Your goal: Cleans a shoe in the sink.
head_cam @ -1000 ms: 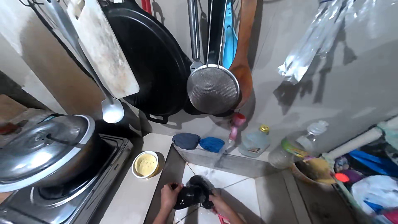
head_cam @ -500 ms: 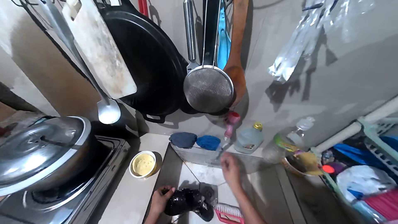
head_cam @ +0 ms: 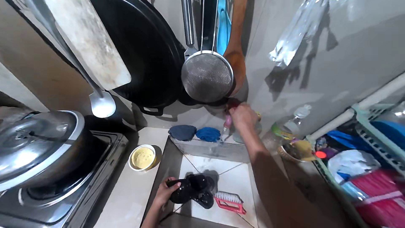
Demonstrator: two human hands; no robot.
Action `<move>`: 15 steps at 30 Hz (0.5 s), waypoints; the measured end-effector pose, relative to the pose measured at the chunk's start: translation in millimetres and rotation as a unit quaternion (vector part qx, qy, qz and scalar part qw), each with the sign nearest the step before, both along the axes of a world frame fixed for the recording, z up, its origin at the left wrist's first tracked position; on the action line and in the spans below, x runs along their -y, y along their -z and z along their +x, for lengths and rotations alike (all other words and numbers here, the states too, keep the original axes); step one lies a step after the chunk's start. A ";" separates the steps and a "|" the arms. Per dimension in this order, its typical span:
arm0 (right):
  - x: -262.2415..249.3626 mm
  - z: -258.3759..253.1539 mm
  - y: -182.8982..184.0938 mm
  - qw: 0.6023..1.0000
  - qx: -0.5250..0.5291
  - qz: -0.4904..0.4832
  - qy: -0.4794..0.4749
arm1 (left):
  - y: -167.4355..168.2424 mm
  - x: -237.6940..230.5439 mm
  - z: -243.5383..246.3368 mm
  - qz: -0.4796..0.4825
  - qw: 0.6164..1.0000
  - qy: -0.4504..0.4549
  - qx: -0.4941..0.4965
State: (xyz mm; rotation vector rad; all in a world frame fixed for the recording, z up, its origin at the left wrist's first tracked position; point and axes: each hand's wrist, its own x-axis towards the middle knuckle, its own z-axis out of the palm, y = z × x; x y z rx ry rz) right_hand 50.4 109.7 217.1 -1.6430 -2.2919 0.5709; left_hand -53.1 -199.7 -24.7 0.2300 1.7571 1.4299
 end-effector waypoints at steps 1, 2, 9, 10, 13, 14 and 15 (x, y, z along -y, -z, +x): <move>1.1 7.3 19.2 0.999 -0.048 -0.006 -0.016 | 1.6 -1.2 -0.4 -0.008 1.000 -0.009 -0.003; 9.7 17.9 42.7 0.995 -0.070 -0.040 -0.051 | 5.0 -1.5 -1.3 -0.018 0.999 -0.024 -0.013; 143.8 140.9 290.1 0.826 0.314 -0.391 -0.257 | 16.6 2.9 -7.5 -0.026 0.991 -0.130 0.003; 153.2 153.3 310.7 0.841 0.339 -0.341 -0.250 | 13.1 1.3 -5.2 -0.027 0.987 -0.158 0.027; 154.0 170.1 357.1 0.882 0.324 -0.204 -0.273 | 8.1 -1.5 -1.7 -0.019 0.974 -0.202 0.104; 149.7 171.2 361.0 0.885 0.315 -0.178 -0.292 | 8.3 -2.3 -1.1 -0.005 0.971 -0.205 0.126; 143.9 170.5 358.3 0.887 0.304 -0.173 -0.303 | 7.8 -3.4 -0.2 0.011 0.968 -0.206 0.141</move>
